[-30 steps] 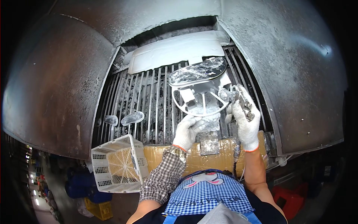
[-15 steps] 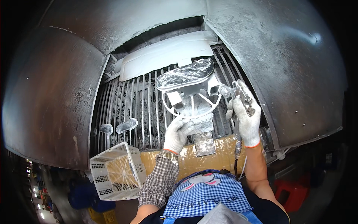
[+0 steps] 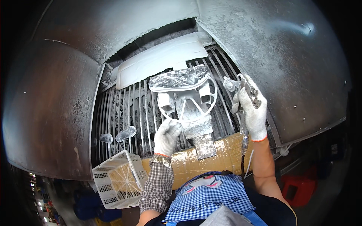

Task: The person uses a spray gun to apply white paint to a black shoe sole mounted on a rotating stand. They repeatedly pick up the shoe from a white plastic basket, spray it, and place it back into the basket.

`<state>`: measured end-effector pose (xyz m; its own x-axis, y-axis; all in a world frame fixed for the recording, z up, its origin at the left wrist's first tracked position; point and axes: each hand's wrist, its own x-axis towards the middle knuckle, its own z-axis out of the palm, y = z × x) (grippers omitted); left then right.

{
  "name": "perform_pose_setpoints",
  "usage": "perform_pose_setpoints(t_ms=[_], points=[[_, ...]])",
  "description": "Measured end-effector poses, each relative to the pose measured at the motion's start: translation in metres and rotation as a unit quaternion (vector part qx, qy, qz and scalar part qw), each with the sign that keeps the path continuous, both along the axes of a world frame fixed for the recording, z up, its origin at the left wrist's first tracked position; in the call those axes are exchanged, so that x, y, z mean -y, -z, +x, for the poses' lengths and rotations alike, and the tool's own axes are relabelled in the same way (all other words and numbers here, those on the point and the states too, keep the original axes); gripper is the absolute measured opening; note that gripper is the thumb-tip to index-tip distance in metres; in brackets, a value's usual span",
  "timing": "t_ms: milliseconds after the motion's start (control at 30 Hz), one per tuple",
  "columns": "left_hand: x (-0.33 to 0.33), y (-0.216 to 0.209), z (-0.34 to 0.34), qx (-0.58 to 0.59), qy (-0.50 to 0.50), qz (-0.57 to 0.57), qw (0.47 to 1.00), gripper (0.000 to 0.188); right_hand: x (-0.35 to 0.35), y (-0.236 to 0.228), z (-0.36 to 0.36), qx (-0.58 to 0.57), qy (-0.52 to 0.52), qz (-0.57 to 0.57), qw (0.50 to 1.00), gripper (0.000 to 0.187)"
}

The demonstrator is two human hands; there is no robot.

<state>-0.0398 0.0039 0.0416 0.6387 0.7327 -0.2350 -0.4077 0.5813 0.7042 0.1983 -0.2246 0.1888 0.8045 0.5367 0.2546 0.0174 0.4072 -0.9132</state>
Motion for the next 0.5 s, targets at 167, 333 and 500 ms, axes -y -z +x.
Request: perform_pose_setpoints(t_ms=[167,333,500], points=[[0.003,-0.008,0.003,-0.026,-0.059,0.001,0.998,0.041,0.018,-0.007,-0.009,0.0,0.012,0.001,1.0,0.058],[0.028,0.011,0.013,-0.025,0.027,-0.015,0.999,0.042,0.033,-0.008,-0.032,0.001,-0.071,-0.041,0.997,0.055],[0.053,0.017,0.031,-0.006,0.07,-0.05,0.996,0.046,0.033,-0.009,-0.035,-0.024,-0.048,-0.034,0.998,0.053]])
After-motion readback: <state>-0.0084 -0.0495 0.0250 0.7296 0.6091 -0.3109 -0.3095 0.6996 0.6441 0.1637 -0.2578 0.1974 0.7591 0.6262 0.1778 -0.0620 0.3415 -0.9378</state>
